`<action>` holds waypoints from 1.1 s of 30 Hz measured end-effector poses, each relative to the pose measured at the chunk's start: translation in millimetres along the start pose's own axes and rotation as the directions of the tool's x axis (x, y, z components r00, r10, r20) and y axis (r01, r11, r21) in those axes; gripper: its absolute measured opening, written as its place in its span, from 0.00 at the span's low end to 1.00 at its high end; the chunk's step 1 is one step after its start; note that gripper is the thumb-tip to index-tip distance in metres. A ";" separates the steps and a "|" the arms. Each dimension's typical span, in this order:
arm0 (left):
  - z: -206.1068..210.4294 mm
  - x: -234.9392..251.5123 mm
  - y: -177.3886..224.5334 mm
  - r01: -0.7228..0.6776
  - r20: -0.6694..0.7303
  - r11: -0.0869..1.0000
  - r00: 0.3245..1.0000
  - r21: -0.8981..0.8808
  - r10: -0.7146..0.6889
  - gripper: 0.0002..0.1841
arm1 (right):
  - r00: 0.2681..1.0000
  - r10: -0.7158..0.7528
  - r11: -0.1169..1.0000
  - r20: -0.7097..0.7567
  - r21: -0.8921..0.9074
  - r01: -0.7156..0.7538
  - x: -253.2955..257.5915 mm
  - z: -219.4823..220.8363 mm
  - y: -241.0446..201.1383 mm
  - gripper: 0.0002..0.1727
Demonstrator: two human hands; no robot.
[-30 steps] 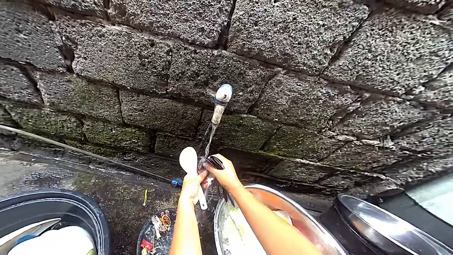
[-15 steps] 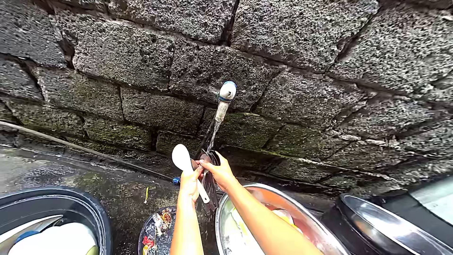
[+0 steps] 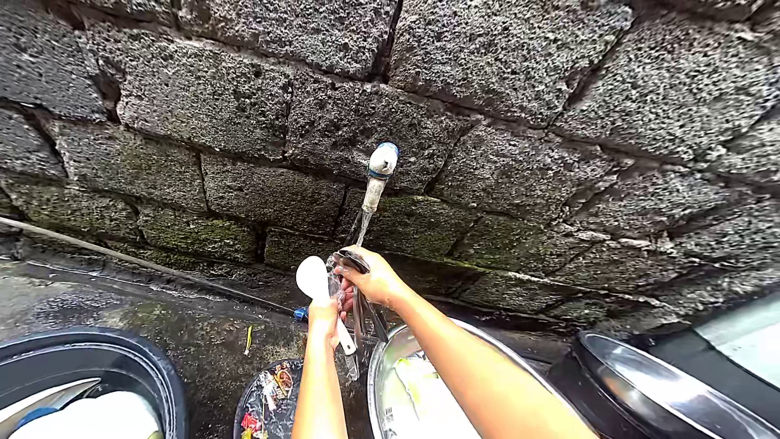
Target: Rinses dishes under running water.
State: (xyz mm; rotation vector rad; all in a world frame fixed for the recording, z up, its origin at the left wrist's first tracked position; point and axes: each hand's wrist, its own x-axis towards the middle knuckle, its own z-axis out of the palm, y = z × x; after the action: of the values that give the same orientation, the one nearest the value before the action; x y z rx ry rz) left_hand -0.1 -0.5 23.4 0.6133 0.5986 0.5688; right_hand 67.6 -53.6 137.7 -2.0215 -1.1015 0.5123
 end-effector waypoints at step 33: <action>-3.8 3.7 -1.7 0.002 0.005 0.997 1.000 -0.074 -0.002 0.09 | 0.987 -0.148 0.985 -0.062 -0.098 0.142 -4.3 5.0 26.9 0.19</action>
State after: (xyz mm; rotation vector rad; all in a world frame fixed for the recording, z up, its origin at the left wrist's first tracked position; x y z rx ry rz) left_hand 0.5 2.1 18.5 0.5444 0.5708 0.5845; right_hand 76.3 -64.1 113.5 -2.0047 -1.2397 0.3193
